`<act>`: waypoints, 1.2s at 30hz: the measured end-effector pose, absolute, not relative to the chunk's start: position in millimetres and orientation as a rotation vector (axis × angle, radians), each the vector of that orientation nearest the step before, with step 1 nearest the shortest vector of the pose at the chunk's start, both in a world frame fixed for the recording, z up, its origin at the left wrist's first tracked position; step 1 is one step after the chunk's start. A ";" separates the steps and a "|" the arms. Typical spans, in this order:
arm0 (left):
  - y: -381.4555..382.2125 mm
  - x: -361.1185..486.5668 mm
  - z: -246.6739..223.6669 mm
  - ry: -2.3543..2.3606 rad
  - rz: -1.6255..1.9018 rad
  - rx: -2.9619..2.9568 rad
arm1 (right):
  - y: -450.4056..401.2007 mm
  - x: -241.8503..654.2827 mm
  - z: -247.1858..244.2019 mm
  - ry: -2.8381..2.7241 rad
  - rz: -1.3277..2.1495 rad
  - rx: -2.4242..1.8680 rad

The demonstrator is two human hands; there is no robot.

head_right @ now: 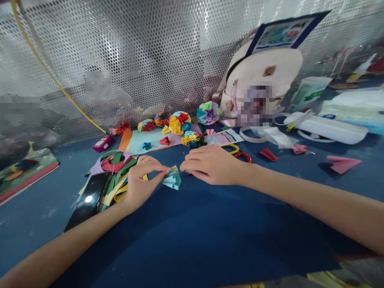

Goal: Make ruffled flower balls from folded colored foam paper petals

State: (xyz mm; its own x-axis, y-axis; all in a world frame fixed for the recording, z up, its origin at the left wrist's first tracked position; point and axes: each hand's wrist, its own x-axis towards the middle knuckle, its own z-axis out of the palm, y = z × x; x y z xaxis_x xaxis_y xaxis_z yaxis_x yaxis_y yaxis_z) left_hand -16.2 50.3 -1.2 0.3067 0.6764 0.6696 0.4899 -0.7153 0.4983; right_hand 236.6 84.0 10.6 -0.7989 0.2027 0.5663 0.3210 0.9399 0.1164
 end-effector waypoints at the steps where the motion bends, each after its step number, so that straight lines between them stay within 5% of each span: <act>1: 50.0 -15.7 -1.7 1.082 1.356 2.345 | 84.5 237.9 9.8 -2.513 -0.322 -0.372; 14: 46.5 -3.5 -7.1 1.168 1.186 2.240 | 71.9 232.6 15.5 -2.450 -0.742 -0.272; 36: 34.3 -1.5 10.8 1.210 1.042 2.123 | 68.5 227.9 4.6 -2.438 -0.687 -0.296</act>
